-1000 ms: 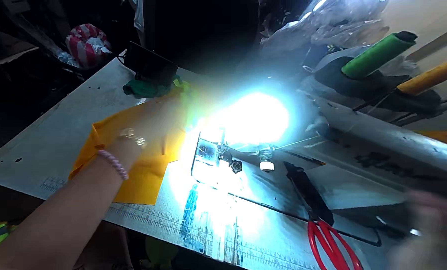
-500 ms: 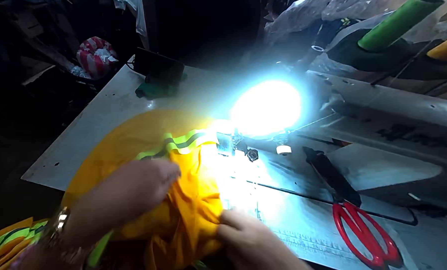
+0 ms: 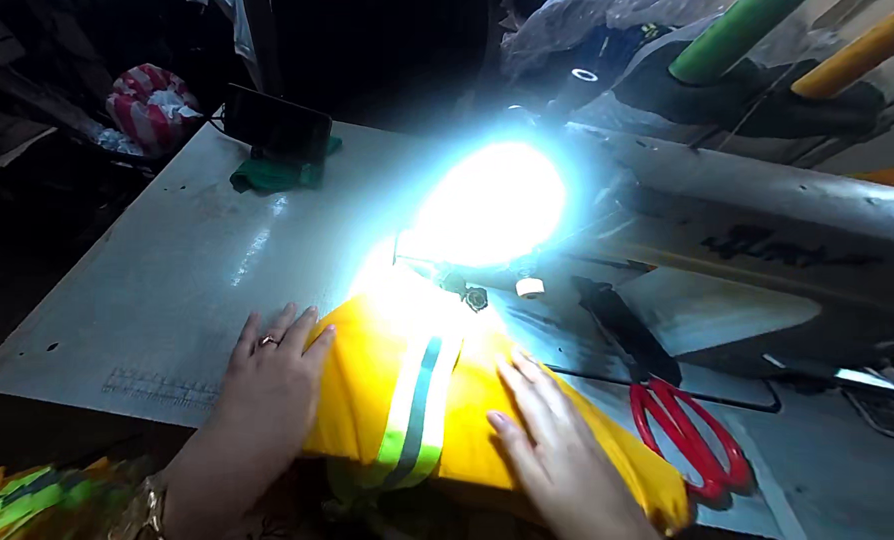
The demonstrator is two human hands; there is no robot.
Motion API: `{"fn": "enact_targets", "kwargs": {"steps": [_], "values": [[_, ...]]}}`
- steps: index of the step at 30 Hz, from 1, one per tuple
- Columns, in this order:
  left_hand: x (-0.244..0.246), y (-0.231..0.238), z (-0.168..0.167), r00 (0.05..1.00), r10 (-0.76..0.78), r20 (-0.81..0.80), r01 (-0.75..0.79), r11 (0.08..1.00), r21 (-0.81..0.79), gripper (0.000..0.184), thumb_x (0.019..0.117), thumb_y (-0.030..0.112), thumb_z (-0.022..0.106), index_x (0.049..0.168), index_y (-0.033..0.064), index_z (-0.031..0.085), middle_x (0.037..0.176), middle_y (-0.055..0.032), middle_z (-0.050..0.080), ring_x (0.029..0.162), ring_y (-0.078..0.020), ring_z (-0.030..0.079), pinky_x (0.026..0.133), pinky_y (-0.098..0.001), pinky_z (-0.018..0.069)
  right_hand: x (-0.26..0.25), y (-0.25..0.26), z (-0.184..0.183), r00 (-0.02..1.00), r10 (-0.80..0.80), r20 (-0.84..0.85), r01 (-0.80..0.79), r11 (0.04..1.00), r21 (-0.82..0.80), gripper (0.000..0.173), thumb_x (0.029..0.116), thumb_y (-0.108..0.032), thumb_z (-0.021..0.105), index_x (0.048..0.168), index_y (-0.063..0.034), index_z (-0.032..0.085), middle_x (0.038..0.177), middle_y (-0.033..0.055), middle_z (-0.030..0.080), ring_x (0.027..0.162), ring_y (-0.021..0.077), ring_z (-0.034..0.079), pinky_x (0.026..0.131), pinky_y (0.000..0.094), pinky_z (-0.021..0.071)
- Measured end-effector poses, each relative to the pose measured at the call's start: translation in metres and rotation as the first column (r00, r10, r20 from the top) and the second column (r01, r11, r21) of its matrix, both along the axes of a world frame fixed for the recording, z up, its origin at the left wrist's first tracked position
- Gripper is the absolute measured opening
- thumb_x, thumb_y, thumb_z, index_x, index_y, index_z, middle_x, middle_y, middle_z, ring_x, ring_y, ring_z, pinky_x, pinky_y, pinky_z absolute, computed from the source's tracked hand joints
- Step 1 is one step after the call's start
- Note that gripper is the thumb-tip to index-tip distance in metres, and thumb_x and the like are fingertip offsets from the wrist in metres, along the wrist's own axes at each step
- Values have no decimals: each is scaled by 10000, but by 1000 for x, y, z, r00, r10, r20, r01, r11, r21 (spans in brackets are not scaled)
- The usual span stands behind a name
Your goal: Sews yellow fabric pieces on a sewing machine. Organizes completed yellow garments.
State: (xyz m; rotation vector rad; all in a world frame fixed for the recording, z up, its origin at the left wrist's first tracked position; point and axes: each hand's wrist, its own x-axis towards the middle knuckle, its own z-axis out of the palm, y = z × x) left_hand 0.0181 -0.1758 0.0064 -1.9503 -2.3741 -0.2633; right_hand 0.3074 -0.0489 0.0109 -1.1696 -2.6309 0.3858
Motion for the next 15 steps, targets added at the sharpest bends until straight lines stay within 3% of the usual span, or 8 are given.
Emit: {"fn": "enact_targets", "kwargs": {"steps": [3,4,6,9,11,12,14,15], "values": [[9,27,24,994,-112,15,112,993,40,114,860,93,728,966,90,770,1196,-123,720,1226,-339,643,1083,-641,429,-19,-11,-29,1000,0,-8,1,993,120,647,1047,-561,361,1408,-93,624,1499,154,545,1439,384,448,1182,625,314],[15,42,27,977,-207,54,201,974,101,136,855,77,716,984,87,761,1165,-103,718,1165,-297,667,1039,-564,495,-21,-13,-34,1000,18,-18,-15,989,148,641,1052,-564,348,1403,-109,632,1494,139,554,1444,376,443,1188,630,303],[27,74,20,906,-389,169,352,912,210,336,889,46,646,1220,65,707,1309,-75,663,1206,-211,637,997,-415,538,-19,-17,-37,998,44,-34,-38,988,153,621,1058,-551,343,1390,-123,646,1486,129,565,1441,368,450,1193,629,294],[39,94,0,866,-400,299,400,914,67,523,986,94,571,1504,73,502,1581,-70,461,1444,-197,449,1170,-402,384,-10,-16,-32,999,30,-44,-26,996,84,640,1051,-566,365,1418,-105,615,1494,176,542,1445,387,436,1202,622,282],[37,92,-14,878,-389,280,366,921,131,505,1021,209,555,1511,102,499,1609,-79,420,1454,-208,442,1176,-408,390,-5,-14,-30,999,12,-38,-9,998,69,662,1047,-575,364,1431,-90,600,1496,194,533,1443,393,436,1203,608,289],[36,88,-15,877,-381,294,333,921,200,499,1016,250,577,1490,105,517,1612,-107,399,1408,-229,495,1109,-413,463,-4,-14,-30,999,12,-30,-9,997,76,663,1047,-577,362,1427,-91,604,1498,190,533,1444,389,436,1205,601,290],[34,78,-12,888,-362,285,254,901,353,439,1007,278,581,1416,119,600,1532,-111,482,1253,-220,601,972,-373,551,-5,-14,-33,1000,20,-7,-19,994,107,666,1048,-593,341,1422,-114,614,1494,180,541,1439,382,446,1198,598,303],[34,74,-9,893,-360,269,246,893,377,378,1015,272,568,1353,122,644,1467,-83,544,1251,-198,601,992,-359,544,-7,-13,-33,1000,24,1,-24,993,113,665,1048,-594,336,1419,-119,617,1490,181,544,1435,386,449,1194,603,304]]}}
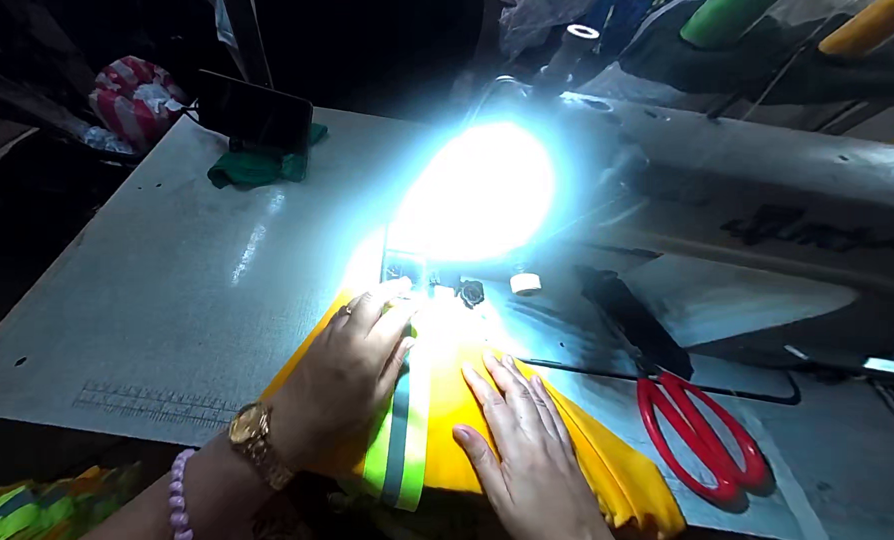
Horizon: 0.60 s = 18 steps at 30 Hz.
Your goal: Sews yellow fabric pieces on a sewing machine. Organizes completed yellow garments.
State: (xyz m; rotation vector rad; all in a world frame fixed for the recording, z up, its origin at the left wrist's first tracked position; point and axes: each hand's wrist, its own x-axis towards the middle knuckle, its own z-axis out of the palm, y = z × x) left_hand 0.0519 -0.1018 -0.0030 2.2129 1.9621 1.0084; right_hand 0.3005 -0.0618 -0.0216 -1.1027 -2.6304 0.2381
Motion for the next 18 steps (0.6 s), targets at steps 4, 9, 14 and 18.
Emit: {"fn": "enact_targets", "kwargs": {"steps": [4,9,14,18], "values": [[9,-6,-14,981,-75,-180,48,987,-151,411,1046,313,479,1362,112,650,1471,-50,581,1352,-195,553,1105,-414,461,-1,4,3,1000,-2,26,2,1000,-16,654,1044,-594,336,1418,-140,622,1502,168,535,1442,386,439,1200,594,300],[-2,17,-10,973,-134,-187,92,972,-214,521,1051,381,414,1461,96,564,1538,-57,517,1357,-217,547,1063,-442,480,-7,20,-2,998,-46,32,44,998,54,661,1036,-587,314,1398,-140,640,1509,131,537,1441,339,455,1192,569,327],[-11,42,-2,979,-139,-147,95,957,-274,527,1050,347,403,1497,95,525,1556,-56,495,1363,-247,536,1099,-481,439,-17,46,-2,997,-70,13,69,997,45,654,1027,-590,314,1431,-172,610,1568,66,481,1497,285,377,1217,549,295],[-12,44,-2,983,-135,-126,96,956,-277,539,1042,357,400,1506,110,520,1569,-37,483,1377,-231,524,1118,-487,418,-18,52,-2,997,-69,18,68,996,51,639,1027,-578,310,1444,-189,599,1590,48,453,1506,269,361,1222,546,282]]}}
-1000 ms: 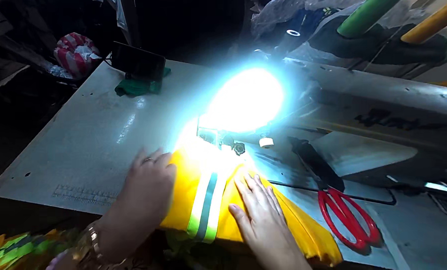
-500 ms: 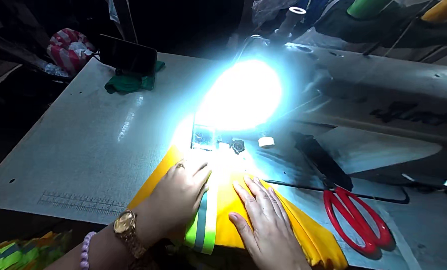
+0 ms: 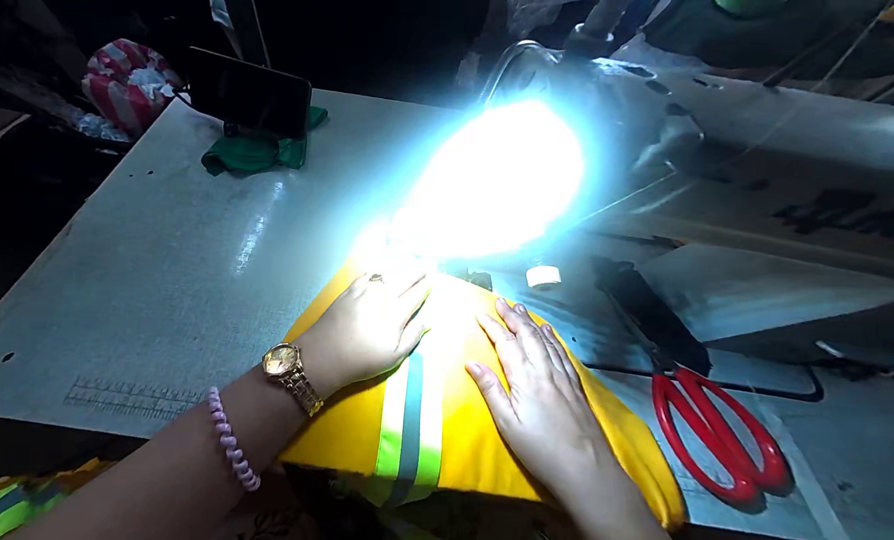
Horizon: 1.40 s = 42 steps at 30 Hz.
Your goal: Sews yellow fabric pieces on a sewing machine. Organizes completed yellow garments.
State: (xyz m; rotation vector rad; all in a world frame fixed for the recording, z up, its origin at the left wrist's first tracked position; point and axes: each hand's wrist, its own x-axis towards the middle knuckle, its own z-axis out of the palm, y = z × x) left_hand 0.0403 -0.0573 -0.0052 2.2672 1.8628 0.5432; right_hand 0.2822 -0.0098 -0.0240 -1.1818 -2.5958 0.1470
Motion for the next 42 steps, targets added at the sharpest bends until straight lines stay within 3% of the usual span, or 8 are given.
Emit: {"fn": "enact_targets", "kwargs": {"steps": [19,23,27,28,30,33,36,42], "values": [[0,0,0,998,-9,-59,8,1000,-20,641,1039,475,379,1553,99,447,1621,-44,407,1453,-229,434,1163,-462,363,-1,7,-1,1000,6,-1,-6,1000,11,681,1018,-619,306,1429,-171,612,1559,59,489,1491,262,383,1229,513,284],[-3,1,4,996,-42,-81,36,996,-77,778,1012,601,376,1603,96,343,1669,-60,315,1523,-245,316,1227,-480,253,-3,7,2,999,42,-30,-41,999,33,628,1025,-557,350,1418,-147,617,1540,97,505,1478,286,402,1219,521,298],[5,-26,12,983,-78,-168,53,988,-148,854,995,673,343,1631,109,268,1709,-89,193,1581,-263,151,1258,-574,90,3,-30,6,973,204,-110,-193,976,104,436,1032,-453,448,1250,-220,745,1321,112,671,1293,331,588,1079,573,456],[11,-40,11,983,-90,-162,65,986,-153,824,1001,658,353,1621,117,305,1699,-89,228,1573,-256,186,1251,-597,112,7,-44,6,966,228,-122,-217,971,101,397,1028,-448,476,1219,-246,759,1266,95,698,1237,321,623,1030,559,494],[26,-71,-5,987,-114,-115,114,993,-9,665,1037,549,396,1511,94,494,1590,-115,445,1486,-267,400,1193,-634,274,13,-72,6,961,244,-130,-237,969,63,338,1022,-429,527,1220,-271,751,1246,83,705,1212,315,636,1006,549,511],[58,-116,-21,994,3,-114,23,974,225,314,1032,209,510,1284,136,683,1313,-42,683,1224,-204,648,1024,-477,520,22,-98,7,962,242,-129,-240,970,28,315,1015,-374,587,1269,-258,731,1269,89,701,1238,326,623,1046,534,488],[77,-137,-26,983,142,-121,-101,951,294,296,1009,165,522,1227,156,721,1266,12,711,1165,-165,666,985,-387,517,26,-106,10,963,236,-133,-240,971,-17,306,1012,-326,607,1275,-231,732,1274,98,699,1251,340,615,1074,548,464],[75,-123,-27,985,175,1,-172,967,189,416,1040,352,466,1331,140,673,1390,-24,652,1307,-211,602,1072,-525,472,15,-85,8,966,217,-141,-217,976,13,298,1010,-342,583,1236,-253,756,1263,74,705,1239,309,616,1044,518,483]]}}
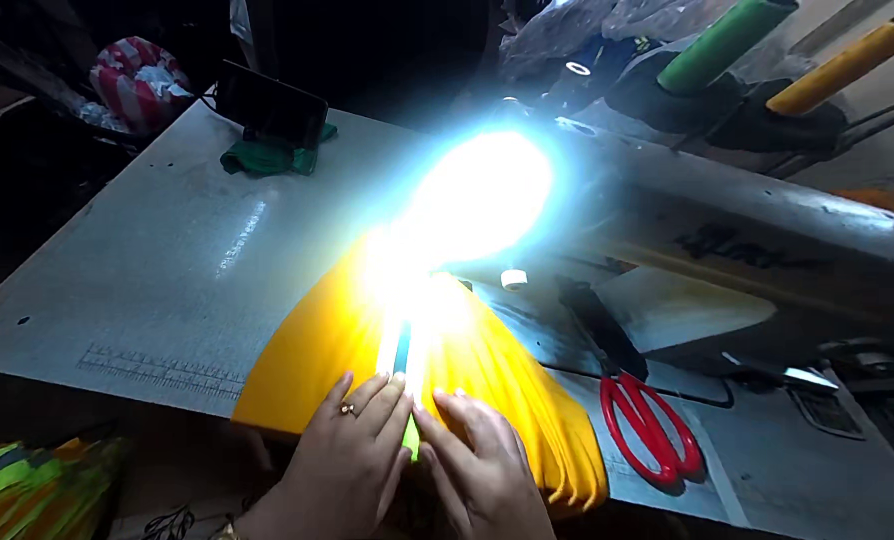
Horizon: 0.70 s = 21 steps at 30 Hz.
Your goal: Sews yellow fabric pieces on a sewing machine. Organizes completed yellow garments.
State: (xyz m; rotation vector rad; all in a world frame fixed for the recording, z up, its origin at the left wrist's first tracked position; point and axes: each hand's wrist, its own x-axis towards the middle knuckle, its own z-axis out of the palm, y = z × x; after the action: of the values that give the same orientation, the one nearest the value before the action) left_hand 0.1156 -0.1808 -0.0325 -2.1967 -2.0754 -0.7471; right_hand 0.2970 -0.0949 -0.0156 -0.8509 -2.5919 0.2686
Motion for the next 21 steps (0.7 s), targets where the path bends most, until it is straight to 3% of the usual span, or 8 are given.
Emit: {"fn": "enact_targets", "kwargs": {"steps": [5,8,12,15,18,21], "values": [[-29,42,9,996,-80,29,83,989,-120,491,1057,399,415,1432,135,593,1481,-41,578,1368,-206,549,1122,-543,427,-21,48,-11,999,8,-37,-5,996,88,332,1010,-364,515,1186,-273,781,1228,57,712,1141,263,652,936,475,533],[-45,67,21,993,-121,15,121,968,-221,517,1073,413,394,1473,127,553,1539,-46,518,1427,-203,480,1178,-535,347,-33,71,-9,1000,-3,-10,4,994,106,345,1013,-372,502,1196,-271,777,1235,46,706,1144,262,648,957,488,525],[-62,97,25,989,-148,18,149,967,-205,528,1062,396,422,1497,115,527,1536,-52,524,1369,-236,540,1173,-541,338,-48,101,-7,1000,-2,-11,3,992,125,353,1009,-377,499,1179,-245,780,1252,45,698,1202,263,629,1012,486,509],[-70,111,31,988,-152,36,156,950,-271,548,1068,393,412,1543,125,466,1579,-47,471,1428,-242,471,1209,-520,276,-55,111,0,1000,-6,16,4,994,112,362,1015,-368,486,1181,-224,773,1292,42,676,1261,252,596,1064,479,479],[-72,116,30,988,-154,17,153,945,-289,568,1061,414,394,1551,132,456,1597,-36,447,1449,-225,442,1217,-511,260,-46,86,10,983,-144,113,142,989,30,532,1027,-478,404,1349,-161,684,1454,91,587,1401,291,499,1167,520,384],[-73,114,33,987,-158,12,152,923,-354,626,1058,475,373,1591,147,384,1639,-25,379,1488,-207,383,1242,-498,198,-13,52,4,970,-180,165,181,983,10,728,1018,-628,328,1450,-101,586,1520,185,509,1435,394,444,1167,591,354]]}}
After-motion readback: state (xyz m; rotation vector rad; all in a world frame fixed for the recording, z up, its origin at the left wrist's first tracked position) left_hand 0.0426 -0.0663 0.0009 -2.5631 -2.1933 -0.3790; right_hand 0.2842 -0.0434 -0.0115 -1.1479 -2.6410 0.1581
